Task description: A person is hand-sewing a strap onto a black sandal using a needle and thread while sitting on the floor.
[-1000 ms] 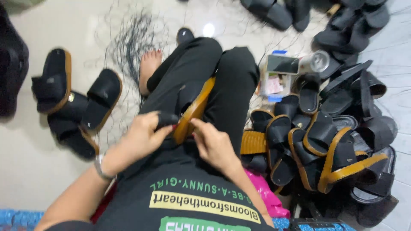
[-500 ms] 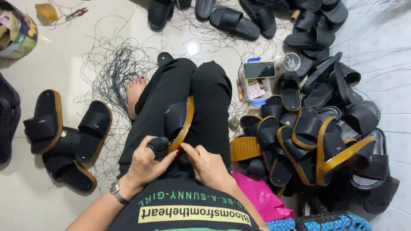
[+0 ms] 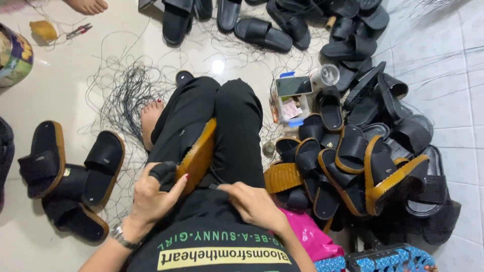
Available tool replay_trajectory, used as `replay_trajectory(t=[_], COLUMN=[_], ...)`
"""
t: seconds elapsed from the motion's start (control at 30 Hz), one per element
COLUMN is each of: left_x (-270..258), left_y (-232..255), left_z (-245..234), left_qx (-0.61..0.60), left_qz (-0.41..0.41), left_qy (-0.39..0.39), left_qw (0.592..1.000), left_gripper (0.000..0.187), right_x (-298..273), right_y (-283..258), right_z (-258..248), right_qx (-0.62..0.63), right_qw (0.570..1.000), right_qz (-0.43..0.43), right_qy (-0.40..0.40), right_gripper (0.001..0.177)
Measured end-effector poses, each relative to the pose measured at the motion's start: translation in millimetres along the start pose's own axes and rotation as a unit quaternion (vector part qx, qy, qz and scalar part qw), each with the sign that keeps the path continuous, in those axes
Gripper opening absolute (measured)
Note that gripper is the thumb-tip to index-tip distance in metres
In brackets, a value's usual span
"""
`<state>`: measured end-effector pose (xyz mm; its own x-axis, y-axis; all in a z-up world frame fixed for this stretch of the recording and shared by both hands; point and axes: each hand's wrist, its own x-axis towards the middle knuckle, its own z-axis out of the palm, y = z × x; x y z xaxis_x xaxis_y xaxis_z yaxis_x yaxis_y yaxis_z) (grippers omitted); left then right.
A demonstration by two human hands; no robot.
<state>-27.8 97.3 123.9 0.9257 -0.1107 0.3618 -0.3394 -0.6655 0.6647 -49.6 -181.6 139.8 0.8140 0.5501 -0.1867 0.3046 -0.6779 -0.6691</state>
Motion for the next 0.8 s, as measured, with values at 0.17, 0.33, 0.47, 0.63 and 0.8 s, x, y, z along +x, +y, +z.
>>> replay_trajectory(t=[0.17, 0.33, 0.47, 0.63, 0.8], left_x=[2, 1, 9, 27, 23], left_y=[9, 6, 12, 18, 16], left_z=[-2, 6, 5, 7, 12], left_qx=[-0.015, -0.019, -0.007, 0.0, -0.02], left_qz=[-0.08, -0.05, 0.004, 0.149, 0.242], left_qy=[-0.021, -0.02, -0.004, -0.014, -0.024], left_qw=[0.996, 0.998, 1.0, 0.989, 0.97], left_gripper=[0.051, 0.06, 0.06, 0.043, 0.037], right_x=[30, 49, 49, 44, 40], right_y=[-7, -12, -11, -6, 6], right_z=[6, 7, 8, 14, 20], right_qx=[0.356, 0.306, 0.419, 0.284, 0.387], right_qw=[0.925, 0.934, 0.892, 0.94, 0.906], right_qz=[0.067, -0.08, -0.062, -0.044, -0.008], right_qy=[0.111, 0.166, 0.156, 0.186, 0.173], right_gripper=[0.048, 0.005, 0.014, 0.009, 0.006])
